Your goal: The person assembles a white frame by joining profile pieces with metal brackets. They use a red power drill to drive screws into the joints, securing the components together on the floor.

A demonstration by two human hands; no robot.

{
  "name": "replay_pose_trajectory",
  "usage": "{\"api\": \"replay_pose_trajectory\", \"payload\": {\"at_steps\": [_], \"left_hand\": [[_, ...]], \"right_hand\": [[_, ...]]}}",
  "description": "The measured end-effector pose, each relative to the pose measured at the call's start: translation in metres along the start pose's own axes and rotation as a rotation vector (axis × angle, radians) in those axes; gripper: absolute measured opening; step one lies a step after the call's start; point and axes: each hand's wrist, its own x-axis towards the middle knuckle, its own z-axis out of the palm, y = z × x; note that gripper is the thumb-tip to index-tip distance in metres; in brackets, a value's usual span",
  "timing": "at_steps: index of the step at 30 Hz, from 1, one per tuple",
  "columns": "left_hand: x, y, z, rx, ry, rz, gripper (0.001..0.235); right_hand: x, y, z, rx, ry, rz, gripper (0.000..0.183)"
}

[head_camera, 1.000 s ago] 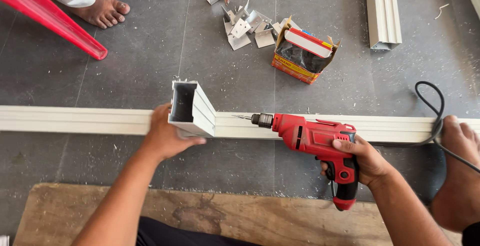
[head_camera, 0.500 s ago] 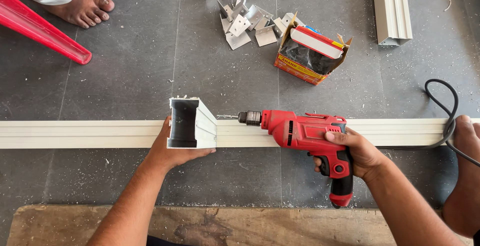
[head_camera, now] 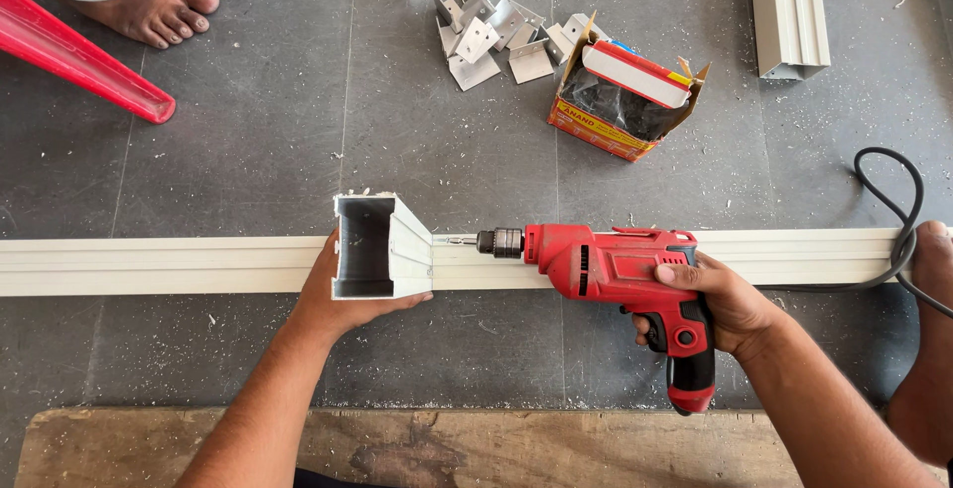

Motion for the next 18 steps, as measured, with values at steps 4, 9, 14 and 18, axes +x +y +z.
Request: {"api": "replay_pose_trajectory", "payload": {"at_steps": [4,9,14,18], "left_hand": [[-0.0012,0.0013,-0.0040,0.092,-0.014,-0.135,0.100],[0.0017,-0.0005,-0.0056,0.167,-0.047,-0.051,0.090],[0.0024,0.0009,-0.0063,0.317,-0.070,0.033,0.076],[0.0054,0.0075,-0.0079,0.132,-0.088,-0.029,0.069]], "right_hand": [[0.0004,0.0002,0.0026,0.016,-0.002,-0.009,0.078],[-0.0011,-0.0006,-0.0008,0.032,0.007,-0.018,0.077],[-0.0011,0.0003,0.0009,0.012,0.013,0.027,0.070],[-0.0010,-0.0001,0.0041,0.004,0.010,0.029,0.067]]}}
